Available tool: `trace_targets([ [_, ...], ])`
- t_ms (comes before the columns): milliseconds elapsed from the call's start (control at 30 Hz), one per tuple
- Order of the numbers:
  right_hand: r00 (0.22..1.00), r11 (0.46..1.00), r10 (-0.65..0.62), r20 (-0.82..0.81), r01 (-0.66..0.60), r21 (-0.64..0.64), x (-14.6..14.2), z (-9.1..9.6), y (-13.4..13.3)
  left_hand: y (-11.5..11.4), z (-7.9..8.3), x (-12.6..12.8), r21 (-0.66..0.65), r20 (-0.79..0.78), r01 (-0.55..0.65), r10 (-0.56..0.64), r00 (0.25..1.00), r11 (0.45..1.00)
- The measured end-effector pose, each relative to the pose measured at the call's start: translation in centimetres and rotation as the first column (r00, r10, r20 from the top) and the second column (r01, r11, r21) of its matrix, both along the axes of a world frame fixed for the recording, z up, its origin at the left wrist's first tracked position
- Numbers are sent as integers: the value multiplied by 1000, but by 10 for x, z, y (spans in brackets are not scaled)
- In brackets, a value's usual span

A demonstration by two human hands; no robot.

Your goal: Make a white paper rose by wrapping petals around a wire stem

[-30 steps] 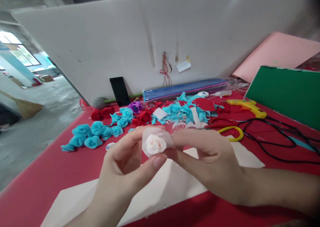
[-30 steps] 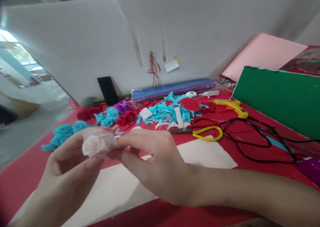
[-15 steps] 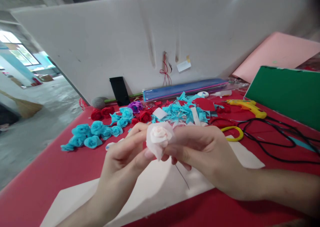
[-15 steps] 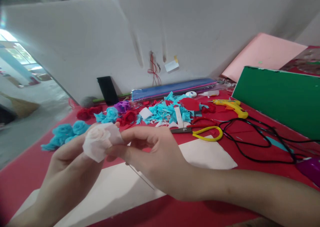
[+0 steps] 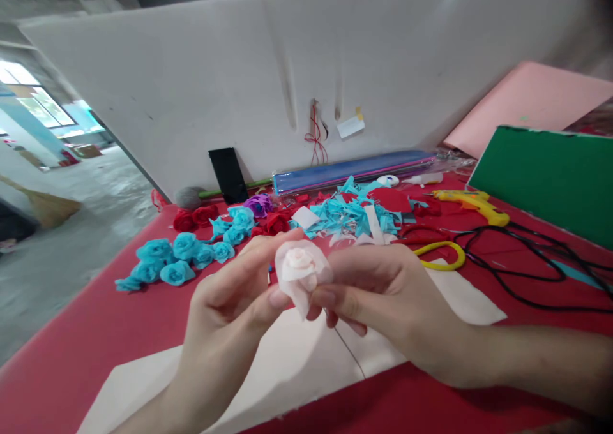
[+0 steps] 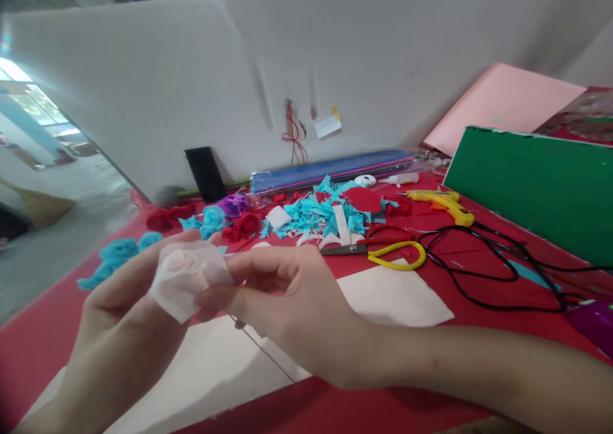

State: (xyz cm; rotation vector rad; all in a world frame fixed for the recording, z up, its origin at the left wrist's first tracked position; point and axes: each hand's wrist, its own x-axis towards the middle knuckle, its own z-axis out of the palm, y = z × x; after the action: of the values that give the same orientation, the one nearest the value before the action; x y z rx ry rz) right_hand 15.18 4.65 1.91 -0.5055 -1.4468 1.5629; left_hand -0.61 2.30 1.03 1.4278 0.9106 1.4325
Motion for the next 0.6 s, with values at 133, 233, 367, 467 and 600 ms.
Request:
trace_targets([
  [133,999,998,36,-9,-36,-43,-1,0,1,1,-1,-1,35,25,-12,11,1000,999],
  [233,997,991,66,-27,-69,-111,-2,0,1,5,-3,-3,89,7,1,-2,1000,996],
  [367,995,987,100,-22,-102,-126,-2,0,1,7,-5,-4,130,-7,28,-27,1000,991],
  [467,995,989,99,17,-97,-115,-1,0,0,5,-5,-6,156,-33,-16,21,999,988],
  [600,993,992,76,96,-65,-109,0,-1,-2,3,-4,-5,172,-59,-26,36,998,985],
])
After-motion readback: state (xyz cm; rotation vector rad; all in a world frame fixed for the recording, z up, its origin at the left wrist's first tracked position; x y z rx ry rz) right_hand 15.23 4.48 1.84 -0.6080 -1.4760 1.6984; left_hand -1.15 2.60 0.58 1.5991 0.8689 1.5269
